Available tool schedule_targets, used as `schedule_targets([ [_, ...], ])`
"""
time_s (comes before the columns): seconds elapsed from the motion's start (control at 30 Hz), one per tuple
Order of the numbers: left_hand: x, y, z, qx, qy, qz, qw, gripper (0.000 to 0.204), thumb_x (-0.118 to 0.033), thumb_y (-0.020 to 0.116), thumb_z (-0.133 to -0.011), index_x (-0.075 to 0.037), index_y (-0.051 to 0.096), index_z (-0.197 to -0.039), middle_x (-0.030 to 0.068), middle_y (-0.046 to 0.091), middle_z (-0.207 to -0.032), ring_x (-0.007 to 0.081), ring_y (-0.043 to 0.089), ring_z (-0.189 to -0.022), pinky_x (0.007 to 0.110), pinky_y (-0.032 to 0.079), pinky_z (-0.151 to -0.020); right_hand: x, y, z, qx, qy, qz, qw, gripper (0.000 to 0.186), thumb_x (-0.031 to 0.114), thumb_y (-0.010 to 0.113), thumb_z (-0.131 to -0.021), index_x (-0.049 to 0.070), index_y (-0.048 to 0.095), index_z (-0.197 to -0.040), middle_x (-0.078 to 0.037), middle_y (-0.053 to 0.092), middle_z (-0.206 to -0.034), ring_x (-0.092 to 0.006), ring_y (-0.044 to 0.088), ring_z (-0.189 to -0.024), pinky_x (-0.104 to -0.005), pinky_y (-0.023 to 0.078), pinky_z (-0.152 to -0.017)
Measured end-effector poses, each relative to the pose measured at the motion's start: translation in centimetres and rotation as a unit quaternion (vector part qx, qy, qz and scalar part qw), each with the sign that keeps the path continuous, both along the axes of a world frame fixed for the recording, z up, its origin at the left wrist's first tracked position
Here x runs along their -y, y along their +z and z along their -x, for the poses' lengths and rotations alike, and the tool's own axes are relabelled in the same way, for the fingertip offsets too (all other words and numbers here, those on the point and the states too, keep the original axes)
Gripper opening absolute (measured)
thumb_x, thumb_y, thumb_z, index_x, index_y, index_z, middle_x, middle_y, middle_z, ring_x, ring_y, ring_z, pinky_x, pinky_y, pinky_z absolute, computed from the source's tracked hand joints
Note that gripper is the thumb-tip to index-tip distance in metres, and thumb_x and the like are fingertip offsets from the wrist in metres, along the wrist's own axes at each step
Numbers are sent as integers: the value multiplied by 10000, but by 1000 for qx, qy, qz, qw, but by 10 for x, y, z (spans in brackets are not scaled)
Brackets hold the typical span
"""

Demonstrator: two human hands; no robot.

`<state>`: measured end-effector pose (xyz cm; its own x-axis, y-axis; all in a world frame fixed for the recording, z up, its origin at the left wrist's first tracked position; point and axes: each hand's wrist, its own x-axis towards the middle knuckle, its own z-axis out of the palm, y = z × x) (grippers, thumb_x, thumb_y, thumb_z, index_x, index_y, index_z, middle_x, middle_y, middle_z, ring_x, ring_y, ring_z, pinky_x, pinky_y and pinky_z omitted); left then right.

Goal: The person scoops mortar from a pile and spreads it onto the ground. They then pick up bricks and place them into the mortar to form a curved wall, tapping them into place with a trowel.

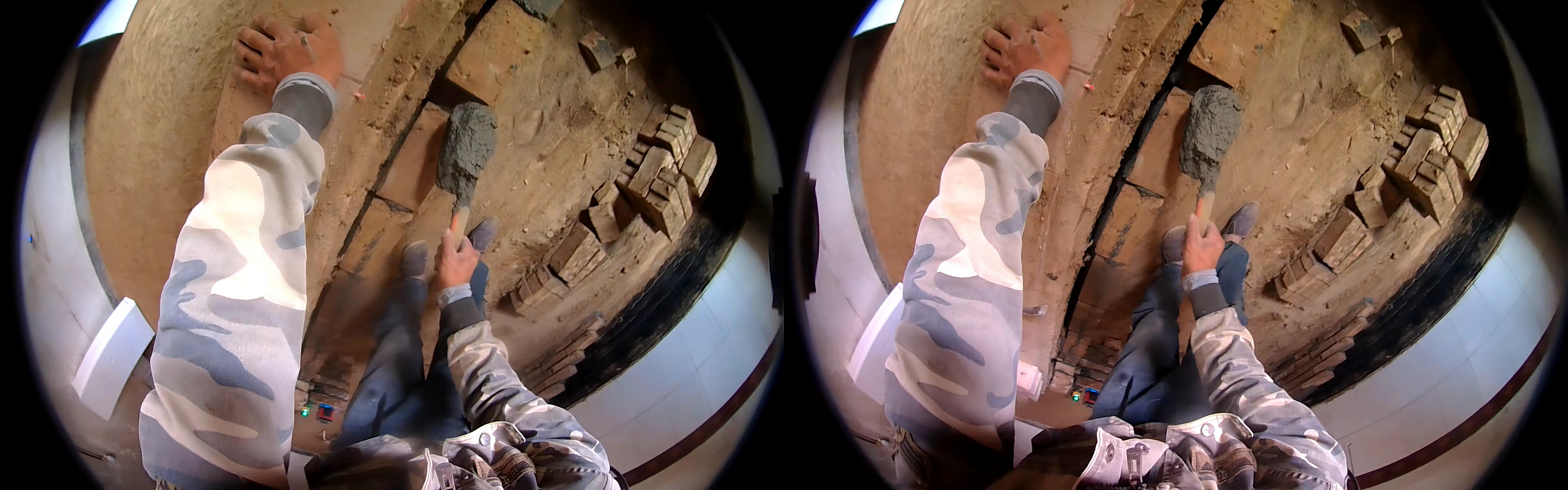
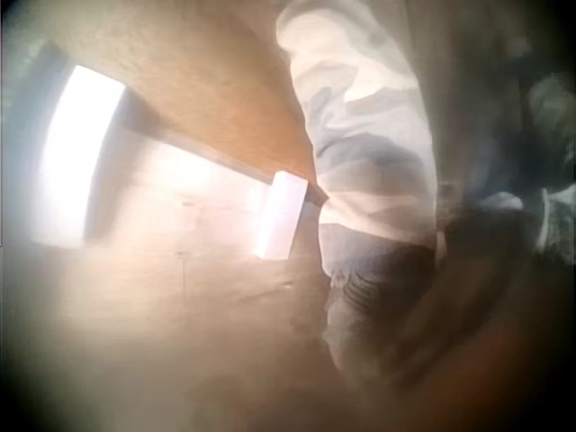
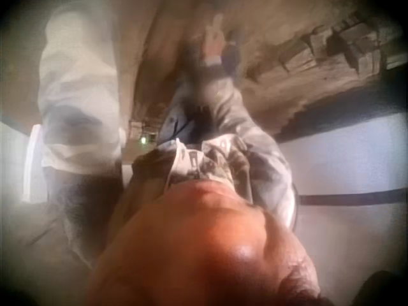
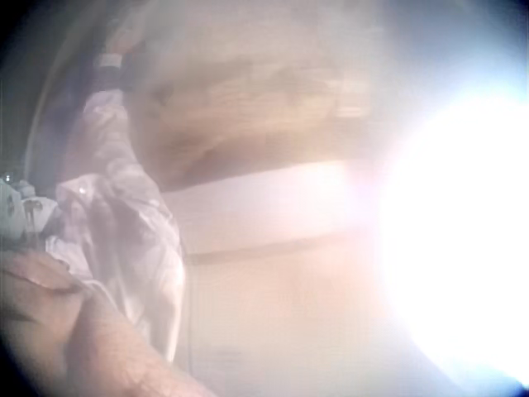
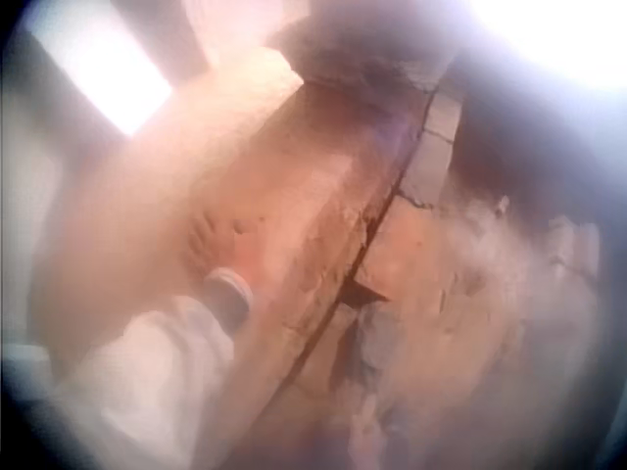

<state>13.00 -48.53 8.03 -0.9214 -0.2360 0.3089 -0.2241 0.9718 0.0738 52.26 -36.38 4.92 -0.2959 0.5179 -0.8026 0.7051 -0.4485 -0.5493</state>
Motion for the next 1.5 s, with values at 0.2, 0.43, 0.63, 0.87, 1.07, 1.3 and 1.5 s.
schedule_targets([
  [0.2,-30,5,2,35,7,-54,998,760,-499,418,-932,-19,354,-1518,210,270,-1610,367,216,-1499,550,166,-1183,68,-5,-26,-3,73,-203,976,300,182,679,-946,-63,639,-1116,-94,662,-805,-186,590,-692,-353,488,-647],
  [0.43,-17,-1,5,22,2,-55,998,797,-573,426,-939,-39,359,-1526,187,272,-1611,371,198,-1505,560,154,-1193,68,30,-53,-20,125,-176,976,399,122,665,-942,-75,605,-1283,-209,713,-1122,-239,679,-1003,-347,522,-898],
  [0.63,-12,1,2,26,10,-38,999,838,-619,434,-943,-39,340,-1540,198,284,-1611,376,186,-1519,561,143,-1205,-52,70,-62,-104,325,-219,914,350,160,704,-933,-2,651,-1239,-202,723,-1033,-270,707,-883,-360,553,-819],
  [0.87,-23,5,-3,44,18,-21,999,789,-555,461,-953,-16,371,-1523,213,321,-1593,370,227,-1504,536,183,-1192,-249,102,58,-28,734,-180,654,236,215,668,-959,5,664,-1067,-181,662,-715,-341,652,-577,-457,539,-546],
  [1.07,-18,7,-2,38,13,-20,999,799,-579,466,-945,-46,363,-1531,211,292,-1608,375,215,-1509,551,158,-1206,-267,104,137,5,766,-263,586,285,252,619,-983,30,653,-1158,-239,685,-863,-438,667,-729,-494,545,-649],
  [1.3,-19,7,-1,35,12,1,999,771,-557,485,-941,-29,395,-1497,203,324,-1583,374,251,-1488,549,197,-1186,-276,102,142,-17,693,-343,633,241,266,607,-979,73,615,-1122,-236,679,-879,-452,664,-744,-537,528,-618],
  [1.5,-20,2,1,21,11,-22,999,779,-555,467,-923,-20,403,-1486,207,334,-1575,380,258,-1482,552,205,-1181,-220,94,61,-30,607,-355,711,332,194,645,-951,19,631,-1233,-269,667,-850,-447,666,-705,-515,532,-601],
])
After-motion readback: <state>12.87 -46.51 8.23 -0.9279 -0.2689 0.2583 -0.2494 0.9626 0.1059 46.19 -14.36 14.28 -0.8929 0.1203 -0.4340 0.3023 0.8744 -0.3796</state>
